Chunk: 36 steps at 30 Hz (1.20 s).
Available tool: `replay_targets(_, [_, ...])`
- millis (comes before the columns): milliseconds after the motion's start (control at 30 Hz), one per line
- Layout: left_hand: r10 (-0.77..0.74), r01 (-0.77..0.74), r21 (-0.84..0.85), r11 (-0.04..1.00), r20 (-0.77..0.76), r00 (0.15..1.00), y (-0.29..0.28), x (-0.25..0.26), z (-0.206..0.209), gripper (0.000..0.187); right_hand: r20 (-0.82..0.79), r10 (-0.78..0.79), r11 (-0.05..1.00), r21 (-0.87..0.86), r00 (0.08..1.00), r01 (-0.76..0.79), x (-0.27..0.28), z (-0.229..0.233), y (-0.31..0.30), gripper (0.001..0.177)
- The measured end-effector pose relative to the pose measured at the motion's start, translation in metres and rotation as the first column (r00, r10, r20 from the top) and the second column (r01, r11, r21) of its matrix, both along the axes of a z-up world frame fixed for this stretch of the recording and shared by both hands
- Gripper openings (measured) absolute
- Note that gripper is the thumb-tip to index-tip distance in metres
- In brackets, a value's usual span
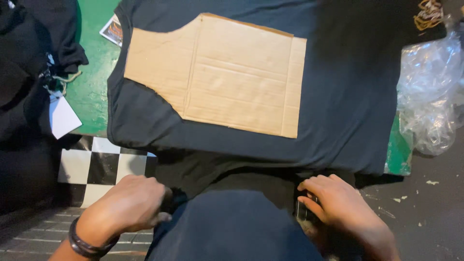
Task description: Folding a black t-shirt using a cardboard template on a work surface
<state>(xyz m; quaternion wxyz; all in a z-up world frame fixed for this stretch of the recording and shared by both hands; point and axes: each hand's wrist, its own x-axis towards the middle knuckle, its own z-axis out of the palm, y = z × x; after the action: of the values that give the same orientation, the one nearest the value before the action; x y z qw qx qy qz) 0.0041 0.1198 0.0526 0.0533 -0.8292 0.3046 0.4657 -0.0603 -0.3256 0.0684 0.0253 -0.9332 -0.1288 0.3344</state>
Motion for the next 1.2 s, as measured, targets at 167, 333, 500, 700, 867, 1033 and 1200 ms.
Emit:
replay_targets(167, [0.292, -0.129, -0.494, 0.860, 0.268, 0.918, -0.028, 0.035, 0.043, 0.030, 0.268, -0.229, 0.912, 0.394, 0.936, 0.110, 0.034, 0.028, 0.025, 0.021])
replay_targets(333, [0.529, 0.133, -0.650, 0.748, 0.705, 0.471, -0.062, 0.088, 0.014, 0.037, 0.646, -0.381, 0.832, 0.552, 0.661, -0.061, 0.092, -0.005, 0.044, 0.017])
replay_targets(500, [0.653, -0.029, -0.695, 0.719, 0.660, 0.372, -0.073, 0.090, 0.003, 0.060, 0.614, -0.498, 0.846, 0.500, 0.613, 0.187, 0.099, -0.009, 0.056, 0.045])
replay_targets(700, [0.644, -0.037, -0.682, 0.730, 0.669, 0.371, -0.073, 0.094, -0.004, 0.059, 0.615, -0.485, 0.851, 0.494, 0.622, 0.176, 0.101, -0.016, 0.051, 0.048])
replay_targets(867, [0.650, -0.051, -0.683, 0.729, 0.666, 0.366, -0.073, 0.092, -0.001, 0.060, 0.662, -0.434, 0.881, 0.454, 0.611, 0.134, 0.098, -0.016, 0.054, 0.047])
replay_targets(1033, [0.647, -0.038, -0.679, 0.734, 0.680, 0.344, -0.071, 0.092, -0.004, 0.061, 0.669, -0.424, 0.889, 0.437, 0.611, 0.139, 0.098, -0.018, 0.053, 0.047])
replay_targets(1200, [0.643, -0.020, -0.664, 0.747, 0.715, 0.273, -0.074, 0.094, -0.008, 0.061, 0.693, -0.417, 0.885, 0.457, 0.588, 0.090, 0.097, -0.019, 0.053, 0.047])
